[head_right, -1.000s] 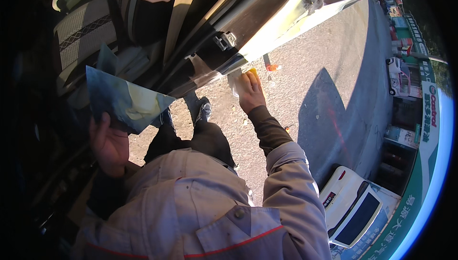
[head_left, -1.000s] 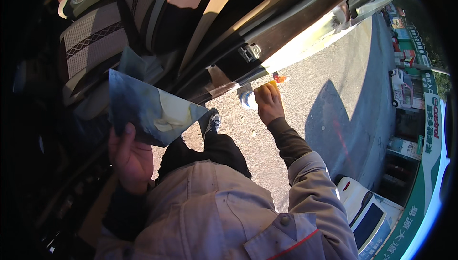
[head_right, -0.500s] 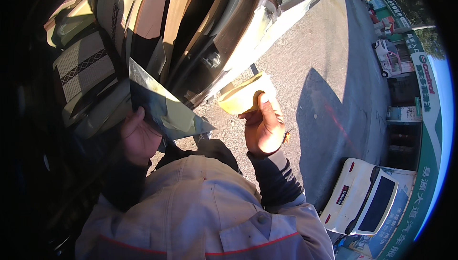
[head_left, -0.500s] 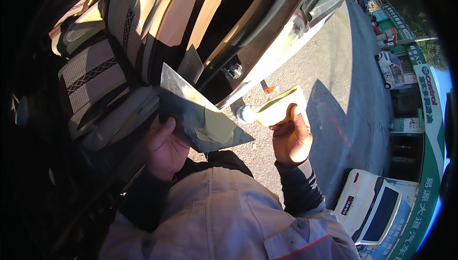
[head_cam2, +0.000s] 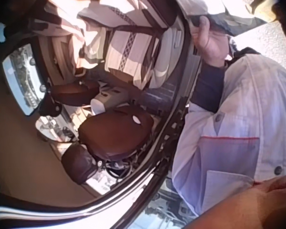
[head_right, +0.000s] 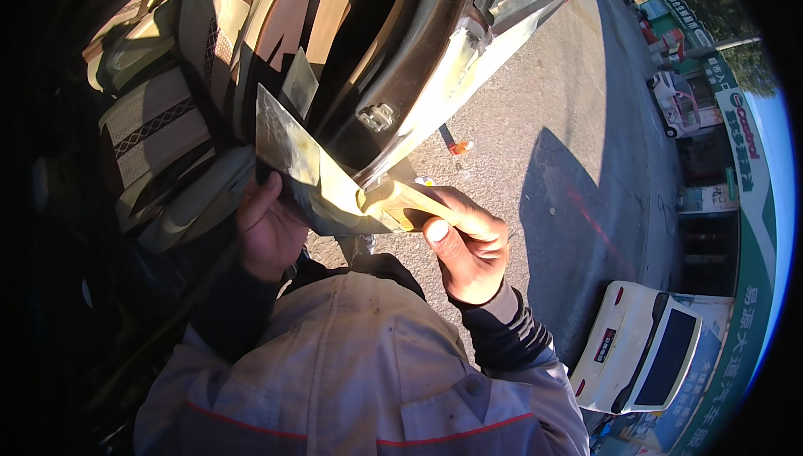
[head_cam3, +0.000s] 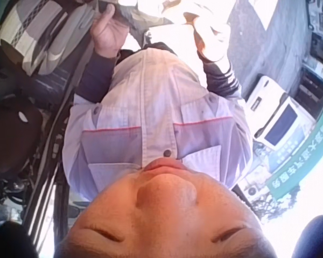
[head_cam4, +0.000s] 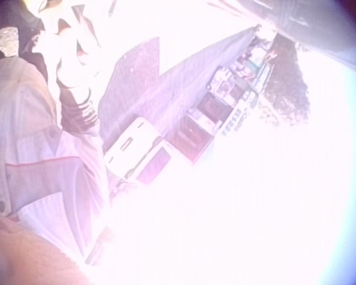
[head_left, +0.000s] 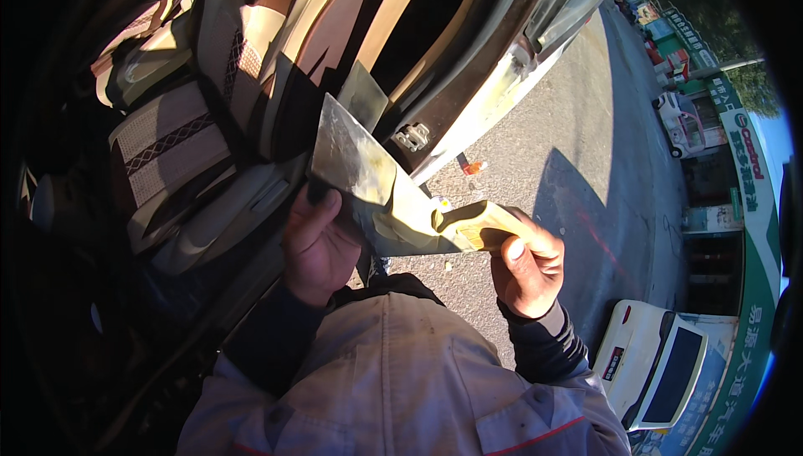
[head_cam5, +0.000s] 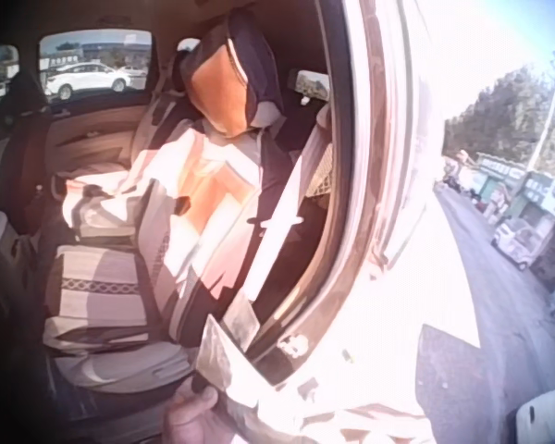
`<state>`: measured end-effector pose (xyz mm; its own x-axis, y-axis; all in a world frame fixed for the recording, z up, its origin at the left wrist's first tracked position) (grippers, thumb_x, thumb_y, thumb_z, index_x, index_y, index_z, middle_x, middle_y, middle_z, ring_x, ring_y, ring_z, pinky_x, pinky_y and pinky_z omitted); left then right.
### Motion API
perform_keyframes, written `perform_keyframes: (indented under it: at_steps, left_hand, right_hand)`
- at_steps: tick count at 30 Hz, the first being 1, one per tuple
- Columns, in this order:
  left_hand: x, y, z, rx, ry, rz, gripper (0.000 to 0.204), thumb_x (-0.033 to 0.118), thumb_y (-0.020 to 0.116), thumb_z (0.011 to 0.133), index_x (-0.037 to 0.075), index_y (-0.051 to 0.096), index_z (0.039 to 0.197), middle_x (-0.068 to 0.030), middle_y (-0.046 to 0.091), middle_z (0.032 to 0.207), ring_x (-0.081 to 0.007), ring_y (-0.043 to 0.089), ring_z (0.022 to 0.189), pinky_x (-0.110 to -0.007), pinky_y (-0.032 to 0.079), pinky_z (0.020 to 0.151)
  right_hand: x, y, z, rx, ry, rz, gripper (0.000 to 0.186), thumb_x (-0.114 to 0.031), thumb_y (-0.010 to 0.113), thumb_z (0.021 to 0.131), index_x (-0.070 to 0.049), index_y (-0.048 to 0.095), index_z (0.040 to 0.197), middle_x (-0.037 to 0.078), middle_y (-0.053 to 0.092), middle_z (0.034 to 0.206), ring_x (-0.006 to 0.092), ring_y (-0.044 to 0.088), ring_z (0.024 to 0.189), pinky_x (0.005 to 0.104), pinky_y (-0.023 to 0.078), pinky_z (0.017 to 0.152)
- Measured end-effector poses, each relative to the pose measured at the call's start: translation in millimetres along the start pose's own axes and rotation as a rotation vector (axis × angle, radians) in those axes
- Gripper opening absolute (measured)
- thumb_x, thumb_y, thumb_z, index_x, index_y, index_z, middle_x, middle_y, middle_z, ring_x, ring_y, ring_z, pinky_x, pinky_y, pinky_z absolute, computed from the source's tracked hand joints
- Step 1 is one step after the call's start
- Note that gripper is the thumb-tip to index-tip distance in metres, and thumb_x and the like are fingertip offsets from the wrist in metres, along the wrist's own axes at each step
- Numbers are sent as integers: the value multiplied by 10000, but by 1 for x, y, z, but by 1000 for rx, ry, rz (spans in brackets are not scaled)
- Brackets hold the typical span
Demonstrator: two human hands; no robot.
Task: The person applies a beige filler paste to the rear quarter panel and trunk area of a brown car using a metal spreader and a yellow sponge. They repeatedly scoop filler from a container and smooth it onto the car's surface.
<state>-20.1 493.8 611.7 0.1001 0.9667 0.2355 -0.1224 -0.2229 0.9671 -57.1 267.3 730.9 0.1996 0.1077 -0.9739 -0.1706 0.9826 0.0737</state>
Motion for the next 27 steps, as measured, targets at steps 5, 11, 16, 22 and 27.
perform_keyframes:
  at_steps: [5,11,16,22,27]
  left_hand:
    - [12,-2,0,9,19,-11,421,94,511,1047,24,498,1462,-147,615,1425,-289,578,1341,-488,461,1141]
    - [12,4,3,41,10,-76,430,117,519,1041,19,498,1460,-139,616,1424,-286,579,1339,-485,451,1146]
    - [4,6,3,25,-18,-89,415,110,529,1035,2,517,1436,-130,637,1393,-276,591,1319,-474,456,1136]
    - [13,3,6,18,41,-61,397,135,542,1041,8,536,1417,-132,643,1387,-272,591,1318,-471,446,1141]
    - [25,4,8,60,72,-66,404,149,529,1047,7,527,1425,-139,628,1408,-280,574,1341,-478,433,1152]
  right_hand:
    - [-10,1,16,-325,9,-494,274,-45,704,975,49,705,1233,201,734,1074,261,712,937,341,547,837]
    - [-8,-15,21,166,66,-102,315,-131,642,1041,67,673,1284,152,738,1132,232,711,1015,358,560,921]
    - [-16,-8,21,195,9,344,347,-155,616,1047,68,646,1311,162,722,1209,284,700,1113,455,541,1017]
    - [-22,9,14,-62,-85,-216,332,-54,706,977,50,682,1291,195,710,1175,248,677,1017,354,519,921]
    - [-14,9,15,-139,-71,-483,310,-49,708,979,27,697,1279,177,713,1132,213,682,972,302,536,844]
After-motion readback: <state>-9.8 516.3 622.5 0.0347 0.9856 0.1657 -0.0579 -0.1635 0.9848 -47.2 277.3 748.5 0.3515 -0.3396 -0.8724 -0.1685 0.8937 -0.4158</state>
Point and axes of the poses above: each hand's wrist, its own z-axis towards the middle knuckle, its own y-axis out of the palm, x = y × z, the point moved 4 cm from there along z, towards the middle knuckle
